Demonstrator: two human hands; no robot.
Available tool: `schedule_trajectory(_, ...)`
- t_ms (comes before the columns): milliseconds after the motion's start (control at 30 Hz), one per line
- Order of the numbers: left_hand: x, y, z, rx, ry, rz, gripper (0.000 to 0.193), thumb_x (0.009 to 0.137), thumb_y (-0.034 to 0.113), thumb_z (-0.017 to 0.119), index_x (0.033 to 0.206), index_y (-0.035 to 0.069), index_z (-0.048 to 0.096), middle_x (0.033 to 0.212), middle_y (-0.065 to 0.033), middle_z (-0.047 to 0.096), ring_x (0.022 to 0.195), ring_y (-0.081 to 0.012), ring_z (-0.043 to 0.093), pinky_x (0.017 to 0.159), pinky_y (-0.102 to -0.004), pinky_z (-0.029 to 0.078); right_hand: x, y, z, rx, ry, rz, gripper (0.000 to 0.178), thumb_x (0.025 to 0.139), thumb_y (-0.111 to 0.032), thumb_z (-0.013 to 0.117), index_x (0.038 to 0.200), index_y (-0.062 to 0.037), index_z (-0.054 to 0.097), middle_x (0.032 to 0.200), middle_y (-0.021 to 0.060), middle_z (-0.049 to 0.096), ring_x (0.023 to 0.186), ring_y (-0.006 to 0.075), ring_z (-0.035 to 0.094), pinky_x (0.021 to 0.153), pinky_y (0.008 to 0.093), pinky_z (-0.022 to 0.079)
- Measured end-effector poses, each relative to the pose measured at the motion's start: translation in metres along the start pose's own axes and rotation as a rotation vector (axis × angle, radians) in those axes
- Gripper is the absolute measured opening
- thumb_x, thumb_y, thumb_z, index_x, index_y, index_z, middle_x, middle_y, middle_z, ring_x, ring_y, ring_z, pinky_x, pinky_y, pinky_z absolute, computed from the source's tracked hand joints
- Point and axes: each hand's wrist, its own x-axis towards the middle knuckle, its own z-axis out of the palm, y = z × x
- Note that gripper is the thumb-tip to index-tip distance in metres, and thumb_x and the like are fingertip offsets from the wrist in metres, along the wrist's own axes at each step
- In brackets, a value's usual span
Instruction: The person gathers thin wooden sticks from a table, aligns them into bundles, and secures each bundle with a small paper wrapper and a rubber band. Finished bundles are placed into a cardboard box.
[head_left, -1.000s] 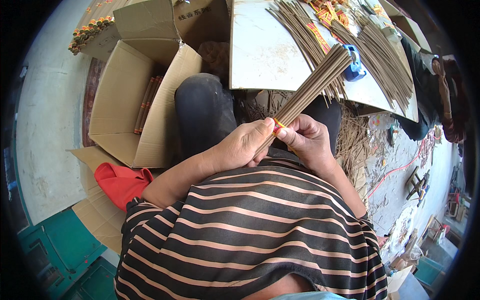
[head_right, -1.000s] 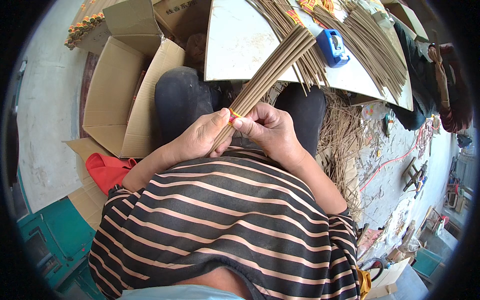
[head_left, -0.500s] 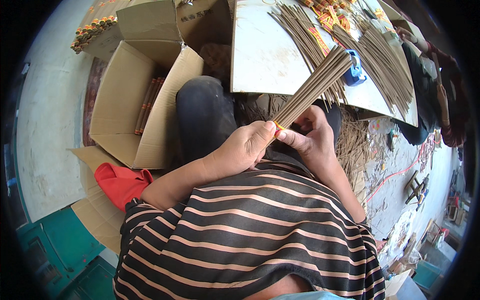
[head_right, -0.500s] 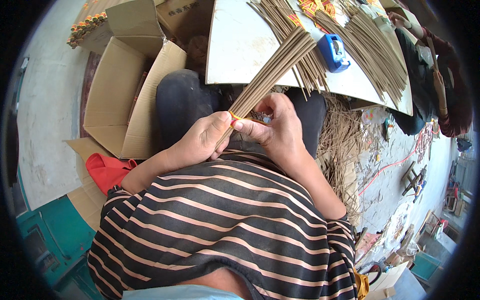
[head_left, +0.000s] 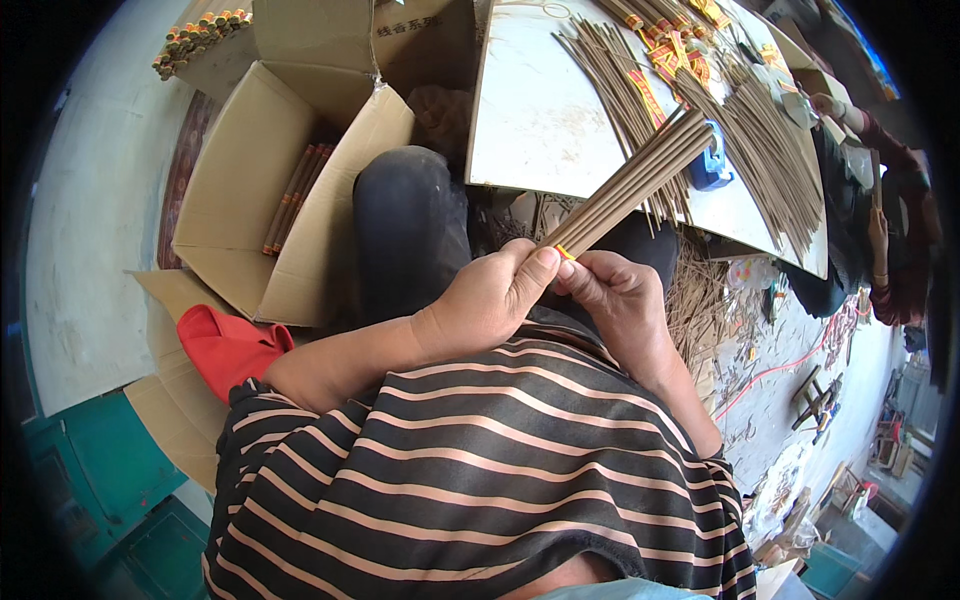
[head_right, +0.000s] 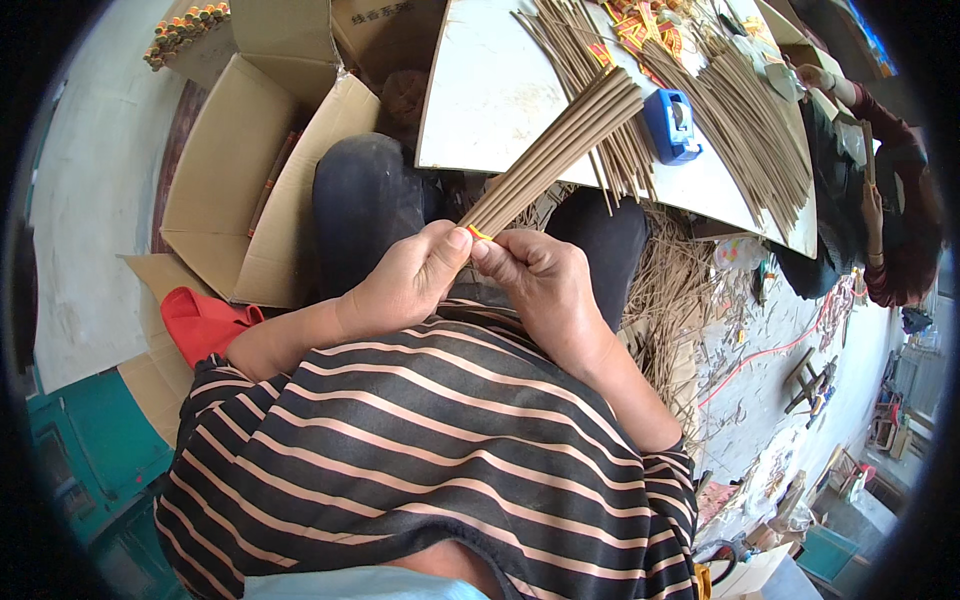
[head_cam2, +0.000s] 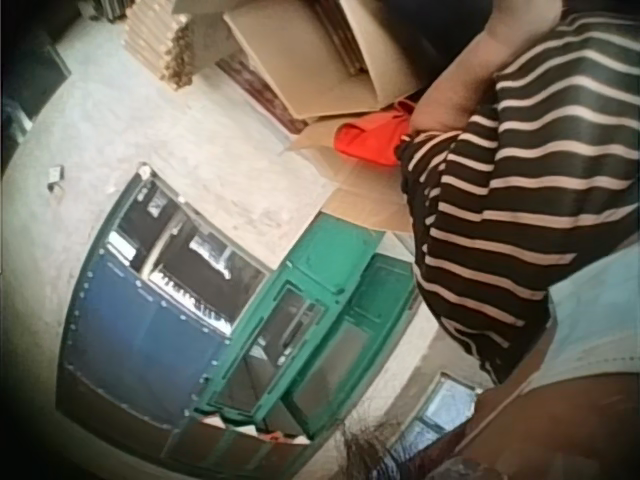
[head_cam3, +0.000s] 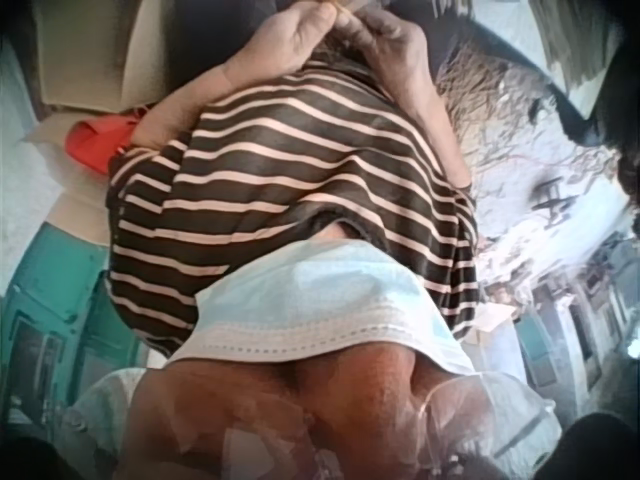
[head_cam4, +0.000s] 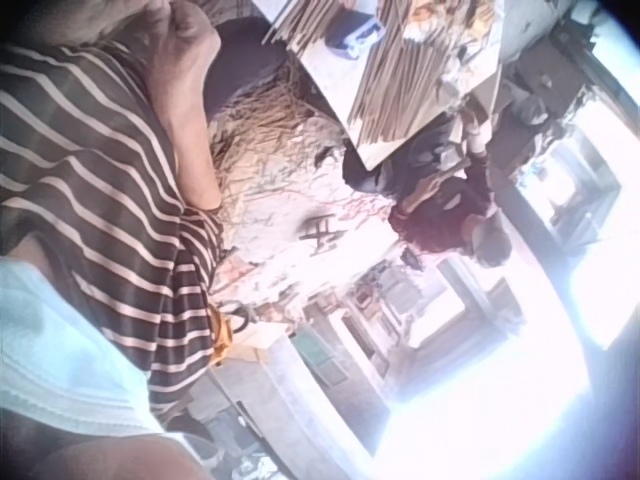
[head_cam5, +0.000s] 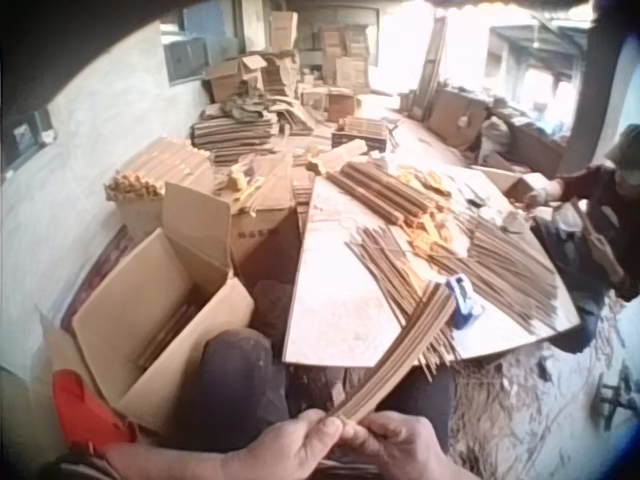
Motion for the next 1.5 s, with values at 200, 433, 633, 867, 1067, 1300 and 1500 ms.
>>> schedule_trajectory(200,0.0,0.004,-0.002,0.044,-0.05,-0.02,0.047,0.097,0.038,0.035,0.099,-0.005,0.054,0.077,-0.0154,0.06,0.076,-0.0245,0.059,0.07,-0.0315,0.047,0.001,0.003,-0.003,0.015,-0.08,-0.029,0.028,0.088,-0.024,0.06,0.088,0.0045,0.063,0.072,0.0076,0.057,0.068,0.0105,0.051,0.06,0.0246,0.043)
schedule_trajectory(433,0.0,0.008,-0.005,-0.104,-0.189,0.072,0.051,0.096,0.048,0.027,0.102,0.001,0.046,0.063,0.0003,0.043,0.053,-0.0063,0.041,0.048,-0.0199,0.036,0.002,0.011,-0.002,0.311,-0.126,-0.053,0.024,0.087,-0.02,0.061,0.097,0.0016,0.063,0.092,0.006,0.056,0.083,0.0131,0.053,0.076,0.0264,0.043)
schedule_trajectory(633,0.004,0.002,-0.004,-0.278,-0.353,-0.012,0.056,0.093,0.054,0.024,0.099,0.003,0.045,0.062,0.0005,0.04,0.054,-0.0069,0.039,0.049,-0.0199,0.035,0.006,0.019,-0.008,0.419,-0.234,-0.107,0.023,0.083,-0.019,0.065,0.097,0.0,0.064,0.097,0.0052,0.056,0.09,0.0145,0.052,0.083,0.0285,0.041)
schedule_trajectory(867,0.012,-0.006,-0.005,-0.378,-0.497,-0.05,0.059,0.089,0.061,0.024,0.092,0.006,0.046,0.06,0.0,0.04,0.052,-0.0086,0.037,0.049,-0.0209,0.032,0.024,0.034,-0.009,0.524,-0.314,-0.275,0.035,0.073,-0.028,0.074,0.095,-0.0031,0.065,0.105,0.0061,0.053,0.096,0.0172,0.05,0.085,0.0304,0.041)
schedule_trajectory(1067,0.01,-0.006,-0.005,-0.404,-0.413,-0.068,0.057,0.09,0.06,0.028,0.083,0.007,0.048,0.054,0.0019,0.038,0.049,-0.0069,0.037,0.046,-0.02,0.031,0.018,0.021,-0.007,0.628,-0.266,0.036,0.054,0.069,-0.027,0.077,0.111,-0.0015,0.057,0.107,0.0064,0.054,0.098,0.0162,0.052,0.087,0.0308,0.042)
schedule_trajectory(1300,0.008,0.001,-0.008,-0.355,-0.372,-0.111,0.057,0.09,0.059,0.028,0.096,0.006,0.048,0.058,0.0019,0.041,0.05,-0.0053,0.039,0.045,-0.0174,0.034,0.013,0.029,-0.015,0.229,-0.075,-0.131,0.027,0.071,-0.018,0.077,0.089,-0.006,0.062,0.098,0.0023,0.056,0.099,0.0148,0.048,0.091,0.0291,0.036)
schedule_trajectory(1500,0.008,0.0,-0.007,-0.334,-0.336,-0.138,0.056,0.09,0.058,0.029,0.096,0.005,0.047,0.058,0.0024,0.04,0.049,-0.0045,0.039,0.045,-0.017,0.034,0.004,0.014,-0.011,0.224,-0.052,-0.183,0.018,0.074,-0.013,0.074,0.068,-0.0055,0.059,0.093,0.0028,0.057,0.091,0.0145,0.048,0.084,0.0296,0.038)
